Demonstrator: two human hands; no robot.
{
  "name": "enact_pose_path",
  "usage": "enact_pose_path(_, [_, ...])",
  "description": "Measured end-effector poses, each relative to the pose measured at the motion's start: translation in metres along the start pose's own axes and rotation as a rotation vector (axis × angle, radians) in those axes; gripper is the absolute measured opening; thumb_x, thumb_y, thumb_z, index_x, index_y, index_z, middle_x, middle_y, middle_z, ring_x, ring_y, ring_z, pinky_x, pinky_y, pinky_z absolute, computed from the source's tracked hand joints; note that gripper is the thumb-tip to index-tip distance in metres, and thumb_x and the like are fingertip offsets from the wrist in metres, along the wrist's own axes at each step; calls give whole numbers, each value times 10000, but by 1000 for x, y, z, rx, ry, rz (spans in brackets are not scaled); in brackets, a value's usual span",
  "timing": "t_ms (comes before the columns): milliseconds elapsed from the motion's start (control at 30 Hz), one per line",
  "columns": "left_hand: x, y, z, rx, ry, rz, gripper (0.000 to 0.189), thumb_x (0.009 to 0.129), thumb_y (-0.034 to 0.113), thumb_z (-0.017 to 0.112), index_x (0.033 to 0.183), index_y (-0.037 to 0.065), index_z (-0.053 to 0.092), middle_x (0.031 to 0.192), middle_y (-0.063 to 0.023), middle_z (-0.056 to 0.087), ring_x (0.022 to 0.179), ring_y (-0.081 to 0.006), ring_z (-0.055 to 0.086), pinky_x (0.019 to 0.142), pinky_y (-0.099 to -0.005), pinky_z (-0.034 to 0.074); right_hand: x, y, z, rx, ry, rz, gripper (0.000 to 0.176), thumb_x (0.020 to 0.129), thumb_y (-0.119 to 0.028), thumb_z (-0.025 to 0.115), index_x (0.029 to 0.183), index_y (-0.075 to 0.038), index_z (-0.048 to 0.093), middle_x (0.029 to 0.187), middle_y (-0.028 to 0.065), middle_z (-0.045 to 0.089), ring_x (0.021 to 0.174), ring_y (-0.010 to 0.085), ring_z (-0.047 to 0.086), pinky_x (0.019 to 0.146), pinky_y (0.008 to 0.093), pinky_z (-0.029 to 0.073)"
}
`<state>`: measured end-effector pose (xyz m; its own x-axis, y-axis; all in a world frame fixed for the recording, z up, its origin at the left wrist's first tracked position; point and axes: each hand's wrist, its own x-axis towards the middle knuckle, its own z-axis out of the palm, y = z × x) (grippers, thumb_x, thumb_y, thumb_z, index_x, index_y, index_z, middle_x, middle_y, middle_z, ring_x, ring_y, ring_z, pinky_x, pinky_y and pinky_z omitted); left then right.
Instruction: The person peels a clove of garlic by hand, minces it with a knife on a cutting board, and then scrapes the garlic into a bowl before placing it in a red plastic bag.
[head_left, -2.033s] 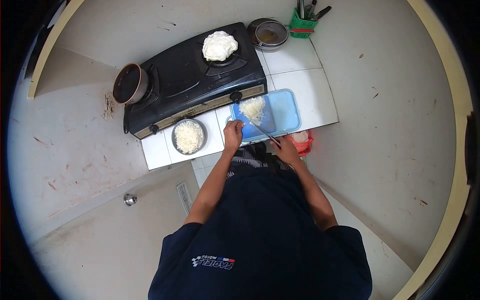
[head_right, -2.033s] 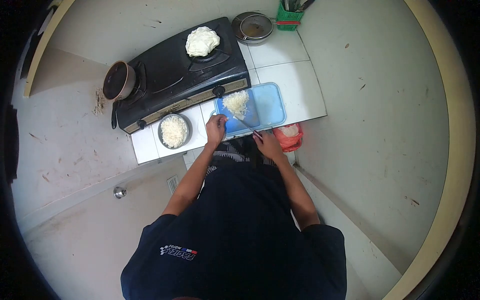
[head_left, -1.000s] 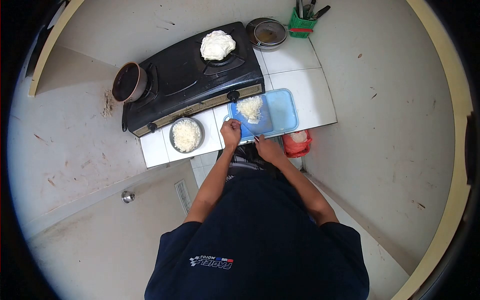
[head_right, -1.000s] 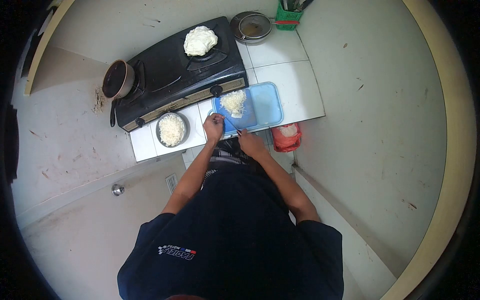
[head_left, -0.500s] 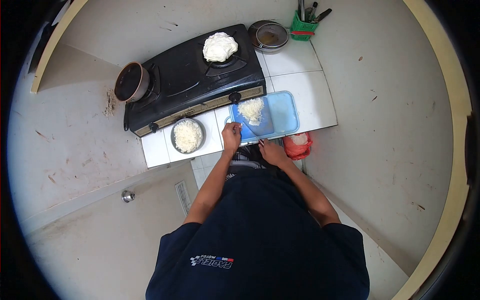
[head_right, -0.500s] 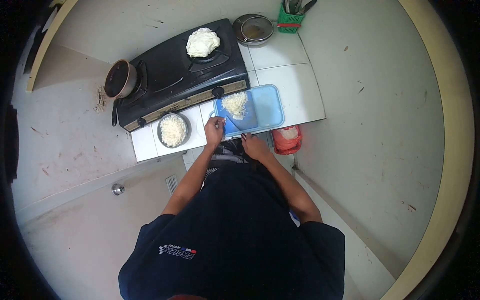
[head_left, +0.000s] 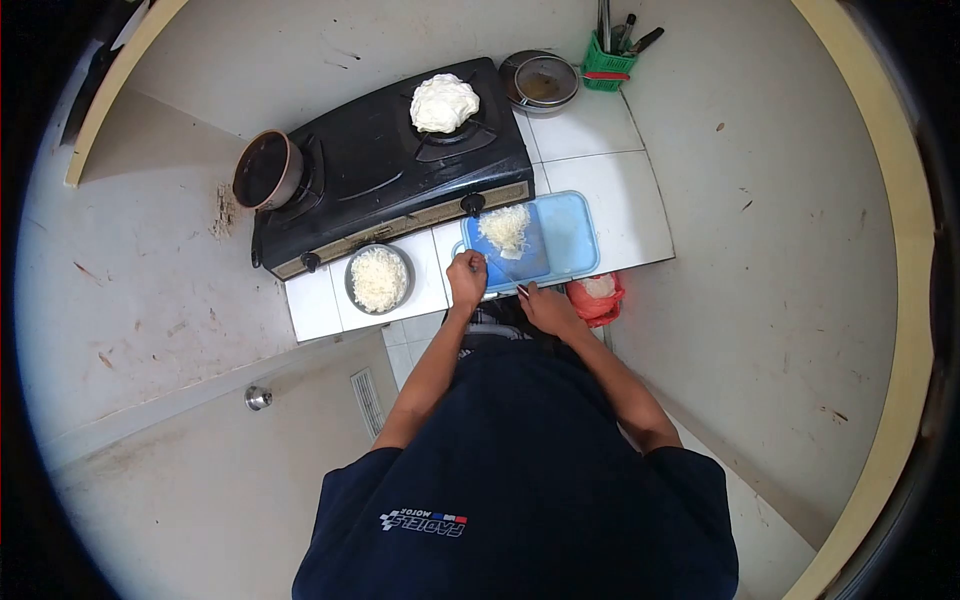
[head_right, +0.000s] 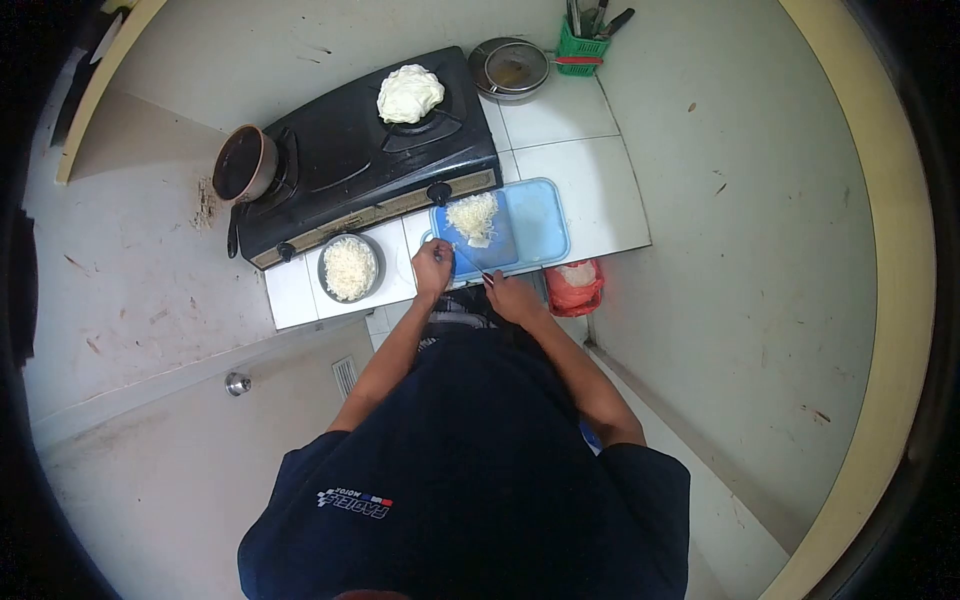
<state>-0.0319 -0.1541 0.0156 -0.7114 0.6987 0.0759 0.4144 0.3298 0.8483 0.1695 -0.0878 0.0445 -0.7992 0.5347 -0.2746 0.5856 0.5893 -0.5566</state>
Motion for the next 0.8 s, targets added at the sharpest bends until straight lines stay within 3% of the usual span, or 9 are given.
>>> enact_pose_path(233, [2,-1,0,19,-12,14,63,837,-27,644,856,-36,703,793,-191,695,716,-280,703,682,-366,552,16,-7,-1,-50,22,-26,381,1025,-309,499,1036,68,550,749,281,673,683,467,680,612,570,550])
enact_pose_path(300, [1,0,0,7,-14,-34,59,842,-23,649,853,-37,705,789,-184,698,717,-269,704,686,-363,556,26,-13,-2,-68,-53,28,349,1013,-280,495,1034,63,558,828,276,700,772,456,704,695,567,565])
enact_pose_path(400, [1,-1,1,-41,6,-102,62,847,-19,653,858,-33,713,783,-179,702,713,-264,704,689,-361,558,34,-12,5,-46,-49,24,344,1011,-283,498,1014,55,559,829,278,698,778,453,705,697,567,564])
enact_pose_path(500, [0,-7,5,9,21,-61,58,847,-12,670,867,-31,721,779,-173,705,708,-257,702,688,-357,557,25,5,15,-45,21,-64,367,1015,-290,509,1006,73,563,755,287,671,694,476,677,649,567,553])
enact_pose_path(633, [1,-12,6,-3,26,-64,63,837,-5,688,879,-29,729,788,-168,710,705,-250,701,688,-352,558,14,10,11,3,77,-66,377,1005,-291,537,995,83,577,741,293,663,691,479,672,642,572,544])
enact_pose_path(700, [2,-11,5,-15,0,-122,72,826,5,698,879,-31,732,781,-160,712,707,-232,702,695,-337,558,10,7,2,8,-60,24,404,1009,-316,512,1050,77,593,850,285,694,809,483,687,731,562,557])
enact_pose_path(800, [4,-7,3,-49,-17,-150,75,818,9,700,870,-34,732,764,-150,714,702,-214,702,698,-323,559,13,2,0,13,-43,-14,394,1012,-321,515,1040,63,595,831,286,690,805,476,689,724,568,555])
